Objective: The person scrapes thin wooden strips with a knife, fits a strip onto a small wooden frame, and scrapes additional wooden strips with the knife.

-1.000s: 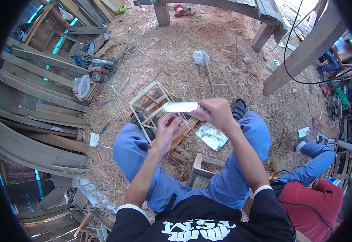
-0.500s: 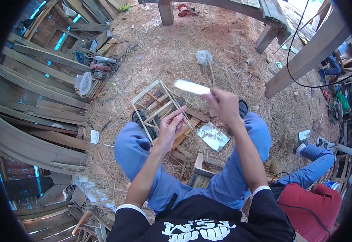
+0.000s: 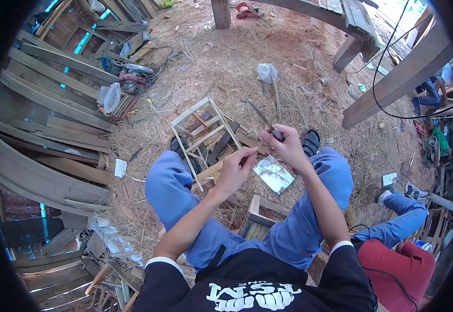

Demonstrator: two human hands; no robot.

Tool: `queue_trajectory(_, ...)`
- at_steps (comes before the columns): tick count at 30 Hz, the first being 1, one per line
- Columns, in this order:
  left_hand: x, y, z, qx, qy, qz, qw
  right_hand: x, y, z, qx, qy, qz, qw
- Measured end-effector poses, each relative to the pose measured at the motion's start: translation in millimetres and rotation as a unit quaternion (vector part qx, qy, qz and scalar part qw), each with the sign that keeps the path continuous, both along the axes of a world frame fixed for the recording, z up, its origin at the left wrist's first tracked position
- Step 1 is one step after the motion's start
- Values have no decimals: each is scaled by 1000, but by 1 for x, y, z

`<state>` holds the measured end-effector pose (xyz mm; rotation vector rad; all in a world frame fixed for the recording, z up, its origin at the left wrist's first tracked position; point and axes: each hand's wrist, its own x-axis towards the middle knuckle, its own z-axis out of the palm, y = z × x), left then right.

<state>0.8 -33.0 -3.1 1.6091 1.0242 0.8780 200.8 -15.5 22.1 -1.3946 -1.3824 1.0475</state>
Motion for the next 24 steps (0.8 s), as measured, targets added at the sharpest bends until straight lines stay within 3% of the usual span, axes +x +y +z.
queue_trajectory(3, -3, 8, 4, 12, 24, 8, 1000, 6, 2, 12, 5, 48, -44, 998)
queue_trajectory(6, 4, 10, 14, 229, 78, 106, 965, 19, 5, 6, 13, 128, -166, 978)
queue_trajectory(10, 0, 11, 19, 306, 121, 70, 942, 24, 5, 9, -8, 251, -260, 932)
queue_trajectory(13, 3, 9, 7, 256, 114, 26, 960, 15, 5, 8, -25, 278, -271, 921)
queue_trajectory(16, 7, 7, 4, 100, 60, 26, 993, 3, 8, -6, -66, 306, -252, 916)
queue_trajectory(19, 8, 12, 2, -67, -101, 63, 991, -11, 10, -19, -86, 345, -215, 910)
queue_trajectory(22, 1, 22, 2, -129, -196, 67, 970, -22, 10, -21, -115, 368, -181, 905)
queue_trajectory(24, -3, 23, 3, -115, -191, 67, 972, -29, 10, -22, -127, 370, -176, 903)
